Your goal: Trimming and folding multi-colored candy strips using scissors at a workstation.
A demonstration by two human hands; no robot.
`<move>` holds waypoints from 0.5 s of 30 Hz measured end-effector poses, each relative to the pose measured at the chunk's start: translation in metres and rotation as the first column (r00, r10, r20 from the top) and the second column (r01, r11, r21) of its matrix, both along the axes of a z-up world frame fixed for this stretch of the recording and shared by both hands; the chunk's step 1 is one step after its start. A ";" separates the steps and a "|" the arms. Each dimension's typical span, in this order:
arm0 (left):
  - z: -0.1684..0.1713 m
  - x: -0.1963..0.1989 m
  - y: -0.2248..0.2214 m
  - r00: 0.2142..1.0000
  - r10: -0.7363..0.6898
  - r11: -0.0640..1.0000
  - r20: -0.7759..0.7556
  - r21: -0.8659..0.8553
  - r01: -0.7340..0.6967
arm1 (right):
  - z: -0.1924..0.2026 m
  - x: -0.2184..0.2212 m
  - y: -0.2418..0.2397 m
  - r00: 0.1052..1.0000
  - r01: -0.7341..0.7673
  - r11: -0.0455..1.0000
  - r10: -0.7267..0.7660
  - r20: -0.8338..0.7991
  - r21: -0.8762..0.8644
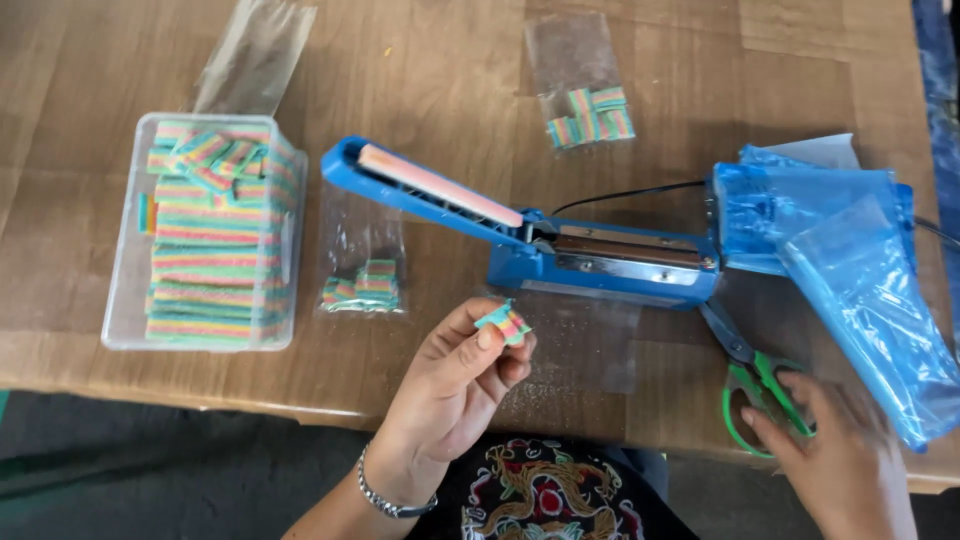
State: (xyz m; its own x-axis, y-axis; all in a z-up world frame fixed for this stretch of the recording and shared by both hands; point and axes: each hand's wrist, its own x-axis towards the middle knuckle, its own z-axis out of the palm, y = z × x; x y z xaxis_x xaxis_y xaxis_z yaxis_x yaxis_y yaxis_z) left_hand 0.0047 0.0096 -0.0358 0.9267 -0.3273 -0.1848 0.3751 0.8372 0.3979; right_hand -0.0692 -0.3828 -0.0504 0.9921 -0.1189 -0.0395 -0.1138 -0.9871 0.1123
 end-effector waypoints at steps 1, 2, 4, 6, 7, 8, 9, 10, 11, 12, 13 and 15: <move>0.000 0.001 0.001 1.000 -0.010 1.000 0.010 -0.004 0.010 | -0.006 -0.003 -0.003 0.997 0.041 0.999 -0.042 -0.061 -0.014; 0.000 0.002 0.001 1.000 -0.020 1.000 0.020 -0.007 0.020 | -0.012 -0.006 -0.008 0.989 0.082 0.996 -0.085 -0.120 -0.031; 0.003 0.006 0.001 0.999 -0.027 1.000 0.040 -0.008 0.027 | 0.008 0.008 0.010 0.963 0.168 0.985 -0.170 -0.207 -0.028; 0.005 0.005 -0.001 0.997 -0.048 0.999 0.055 -0.020 0.049 | 0.030 0.015 0.023 0.918 0.269 0.962 -0.271 -0.291 -0.045; 0.007 0.005 -0.001 0.997 -0.039 0.999 0.069 -0.034 0.041 | 0.043 0.022 0.029 0.852 0.409 0.912 -0.375 -0.365 0.018; 0.009 0.005 -0.001 0.996 -0.029 0.998 0.083 -0.049 0.033 | 0.056 0.028 0.036 0.769 0.544 0.836 -0.463 -0.441 0.070; 0.010 0.004 -0.001 0.996 -0.017 0.998 0.088 -0.058 0.022 | 0.062 0.022 0.036 0.777 0.533 0.843 -0.458 -0.433 0.065; 0.011 0.003 0.000 0.996 -0.006 0.998 0.094 -0.058 0.012 | 0.068 0.015 0.036 0.791 0.581 0.776 -0.468 -0.395 0.245; 0.012 0.000 0.001 0.996 0.010 0.998 0.094 -0.057 -0.005 | 0.074 0.008 0.036 0.801 0.597 0.683 -0.477 -0.363 0.420; 0.010 -0.004 0.001 0.995 0.028 0.998 0.093 -0.063 -0.022 | 0.081 0.001 0.044 0.809 0.586 0.696 -0.465 -0.360 0.415; 0.008 -0.006 0.001 0.998 0.039 0.997 0.053 -0.063 -0.036 | 0.086 -0.005 0.051 0.779 0.603 0.446 -0.508 -0.367 0.662; 0.003 -0.010 -0.001 0.998 0.062 0.996 0.018 -0.067 -0.061 | 0.020 -0.021 0.030 0.757 0.528 0.147 -0.527 -0.385 0.837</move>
